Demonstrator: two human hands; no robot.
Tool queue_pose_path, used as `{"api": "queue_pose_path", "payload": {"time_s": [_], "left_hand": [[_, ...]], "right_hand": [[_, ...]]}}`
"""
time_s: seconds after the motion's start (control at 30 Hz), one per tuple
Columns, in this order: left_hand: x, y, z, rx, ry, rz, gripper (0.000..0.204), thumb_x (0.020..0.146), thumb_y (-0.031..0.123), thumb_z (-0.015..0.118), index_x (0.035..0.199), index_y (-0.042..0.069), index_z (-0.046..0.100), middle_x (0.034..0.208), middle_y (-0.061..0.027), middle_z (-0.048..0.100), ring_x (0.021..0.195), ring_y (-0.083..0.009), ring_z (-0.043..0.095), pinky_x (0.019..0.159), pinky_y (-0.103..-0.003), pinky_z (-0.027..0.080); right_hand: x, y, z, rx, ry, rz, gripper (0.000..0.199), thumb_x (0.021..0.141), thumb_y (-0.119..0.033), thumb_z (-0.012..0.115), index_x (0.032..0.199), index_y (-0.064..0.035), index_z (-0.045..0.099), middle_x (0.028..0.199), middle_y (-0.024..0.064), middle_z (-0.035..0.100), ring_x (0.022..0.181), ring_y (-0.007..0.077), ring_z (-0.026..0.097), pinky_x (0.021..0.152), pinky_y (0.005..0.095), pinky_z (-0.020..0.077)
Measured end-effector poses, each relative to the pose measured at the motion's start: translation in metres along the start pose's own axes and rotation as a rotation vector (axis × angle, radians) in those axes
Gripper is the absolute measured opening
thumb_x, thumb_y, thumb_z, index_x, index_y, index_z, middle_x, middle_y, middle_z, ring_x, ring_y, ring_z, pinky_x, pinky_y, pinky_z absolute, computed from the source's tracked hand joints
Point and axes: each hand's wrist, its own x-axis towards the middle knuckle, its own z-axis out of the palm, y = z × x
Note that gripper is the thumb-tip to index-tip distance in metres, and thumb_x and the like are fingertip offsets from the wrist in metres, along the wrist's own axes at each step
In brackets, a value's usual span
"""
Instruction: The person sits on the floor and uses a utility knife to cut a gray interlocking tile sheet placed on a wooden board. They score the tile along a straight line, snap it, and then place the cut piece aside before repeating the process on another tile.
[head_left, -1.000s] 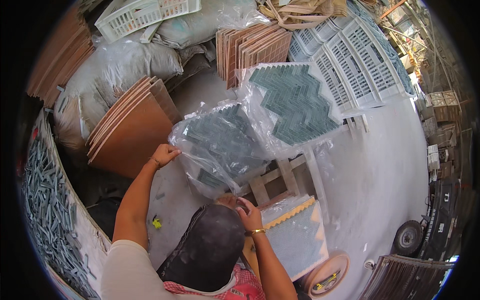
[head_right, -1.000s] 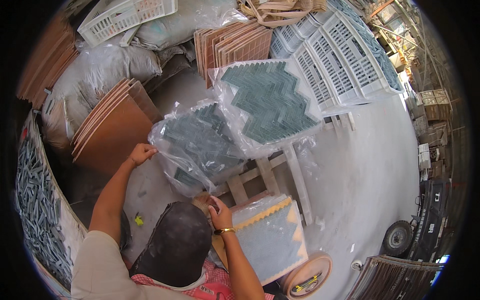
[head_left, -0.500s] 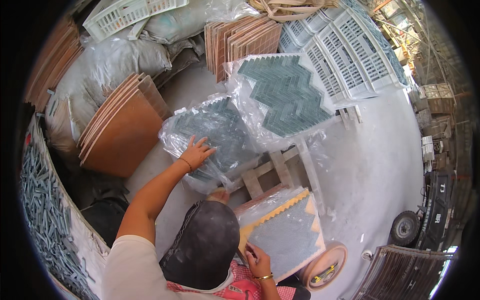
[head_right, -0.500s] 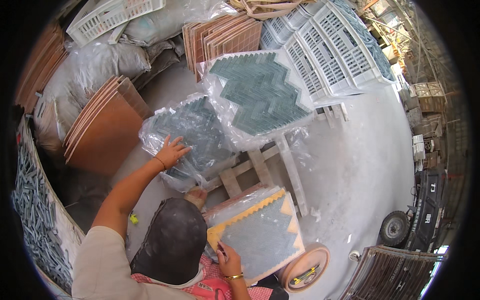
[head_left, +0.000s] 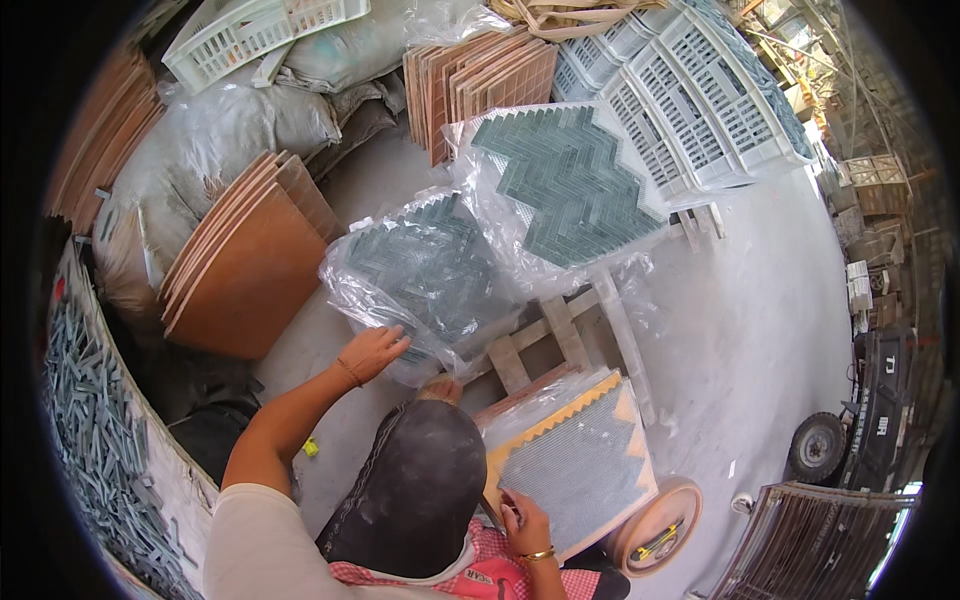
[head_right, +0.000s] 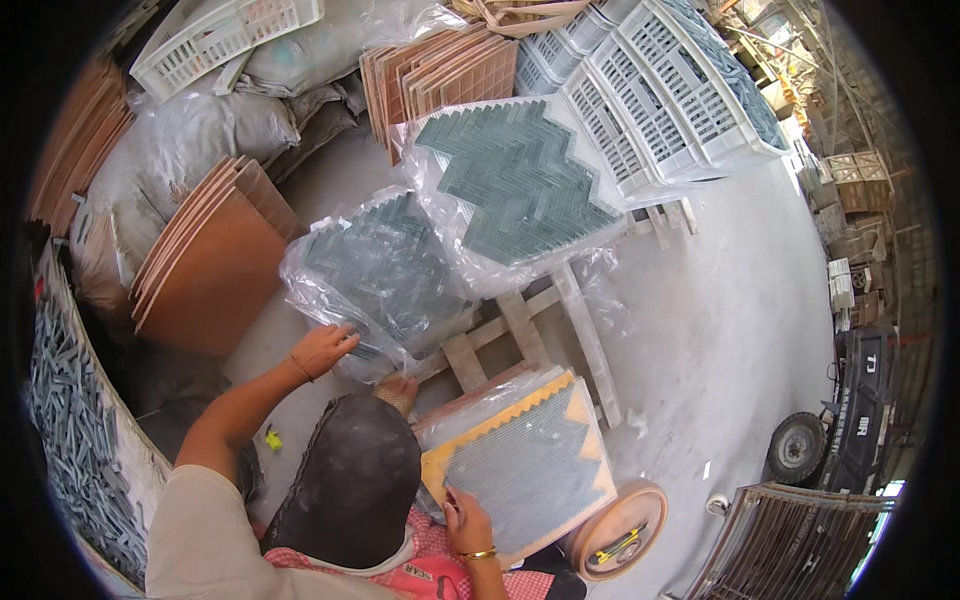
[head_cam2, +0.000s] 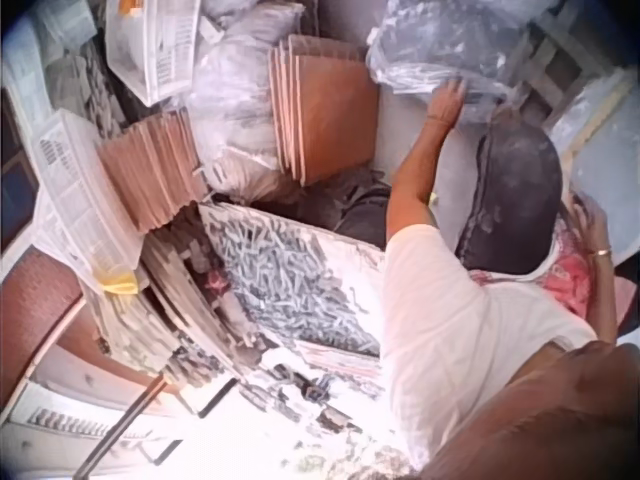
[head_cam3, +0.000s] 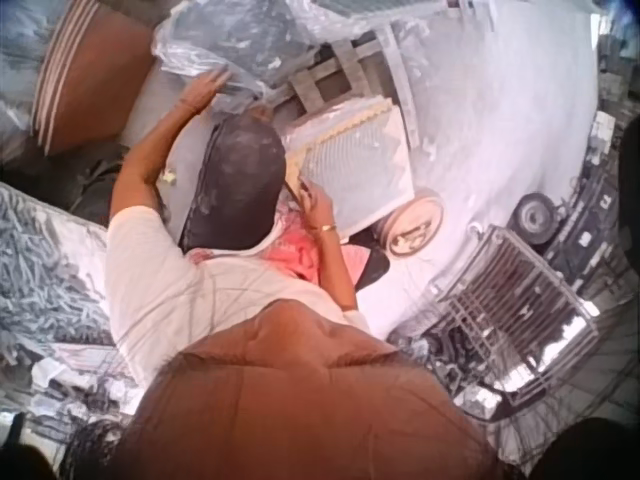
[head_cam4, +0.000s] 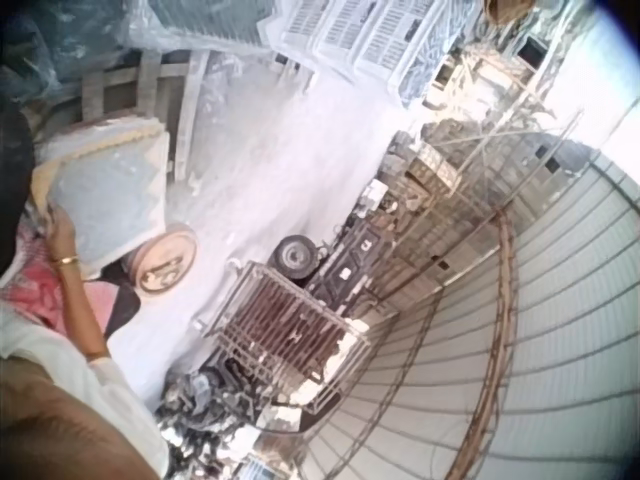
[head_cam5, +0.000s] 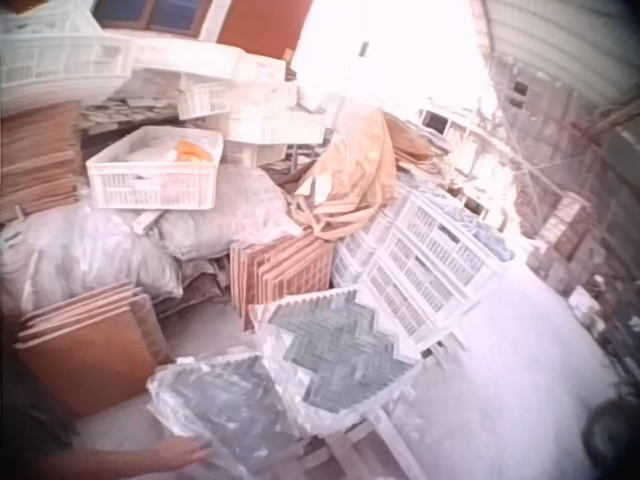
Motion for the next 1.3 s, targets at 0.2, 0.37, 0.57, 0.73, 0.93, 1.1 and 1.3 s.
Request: {"api": "queue_pose_path", "payload": {"time_s": [0.2, 0.37, 0.57, 0.73, 0.93, 1.1, 1.3], "left_hand": [[0.047, -0.017, 0.02, 0.204, 0.03, -0.093, 0.007, 0.068, 0.015, 0.049, 0.071, 0.009, 0.047, 0.075, -0.005, 0.048, 0.074, -0.0188, 0.045, 0.067, -0.031, 0.035], [0.015, -0.01, 0.009, 0.283, -0.037, 0.125, 0.006, 0.068, 0.015, 0.048, 0.066, 0.01, 0.046, 0.068, -0.0033, 0.047, 0.074, -0.0186, 0.044, 0.069, -0.031, 0.035], [-0.019, -0.006, 0.009, 0.313, -0.435, -0.096, 0.011, 0.069, 0.016, 0.051, 0.073, 0.01, 0.058, 0.075, -0.0032, 0.054, 0.078, -0.0166, 0.048, 0.071, -0.032, 0.035], [0.04, 0.027, -0.037, 0.092, -0.894, -0.65, 0.018, 0.071, 0.019, 0.056, 0.083, 0.009, 0.064, 0.086, -0.0097, 0.062, 0.084, -0.0187, 0.058, 0.068, -0.036, 0.037], [0.063, 0.023, 0.028, 0.098, -0.278, -0.781, 0.079, 0.067, 0.053, 0.056, 0.129, 0.015, 0.026, 0.134, -0.0199, 0.017, 0.125, -0.0317, 0.015, 0.094, -0.056, 0.017], [0.077, -0.003, 0.057, 0.042, -0.295, -0.583, 0.081, 0.066, 0.059, 0.052, 0.133, 0.027, 0.018, 0.14, -0.0108, 0.003, 0.128, -0.0337, 0.002, 0.091, -0.064, 0.01], [0.093, -0.034, 0.045, 0.056, -0.265, -0.445, 0.079, 0.065, 0.057, 0.055, 0.131, 0.031, 0.02, 0.141, -0.0061, 0.004, 0.128, -0.0343, 0.003, 0.092, -0.064, 0.01]], "right_hand": [[0.006, -0.009, -0.01, -0.053, -0.025, 0.001, 0.027, 0.074, -0.008, 0.055, 0.101, -0.0031, 0.054, 0.089, 0.0164, 0.058, 0.078, 0.0297, 0.058, 0.068, 0.0331, 0.0459], [-0.002, 0.006, -0.008, -0.028, 0.003, 0.039, 0.028, 0.074, -0.008, 0.056, 0.102, -0.0034, 0.054, 0.09, 0.0165, 0.058, 0.079, 0.0296, 0.058, 0.069, 0.0335, 0.0459], [0.002, 0.0, -0.007, -0.085, -0.056, 0.047, 0.028, 0.074, -0.009, 0.056, 0.102, -0.0035, 0.054, 0.09, 0.0171, 0.058, 0.08, 0.0298, 0.057, 0.071, 0.0341, 0.0451], [0.002, 0.006, -0.015, -0.089, -0.014, 0.086, 0.028, 0.074, -0.01, 0.056, 0.101, -0.0038, 0.055, 0.091, 0.0164, 0.058, 0.081, 0.0298, 0.057, 0.07, 0.0341, 0.0452], [0.009, 0.003, -0.016, -0.171, 0.015, 0.02, 0.027, 0.073, -0.009, 0.057, 0.099, -0.0032, 0.056, 0.086, 0.0154, 0.059, 0.077, 0.0284, 0.058, 0.068, 0.0323, 0.0461], [0.003, 0.006, -0.017, -0.119, -0.038, 0.095, 0.029, 0.073, -0.008, 0.057, 0.102, -0.0035, 0.055, 0.09, 0.016, 0.058, 0.078, 0.0292, 0.058, 0.069, 0.0327, 0.0461], [0.0, 0.012, -0.019, -0.077, -0.049, 0.112, 0.03, 0.074, -0.009, 0.056, 0.103, -0.0036, 0.054, 0.091, 0.0162, 0.058, 0.08, 0.0293, 0.058, 0.07, 0.0332, 0.0458]]}}
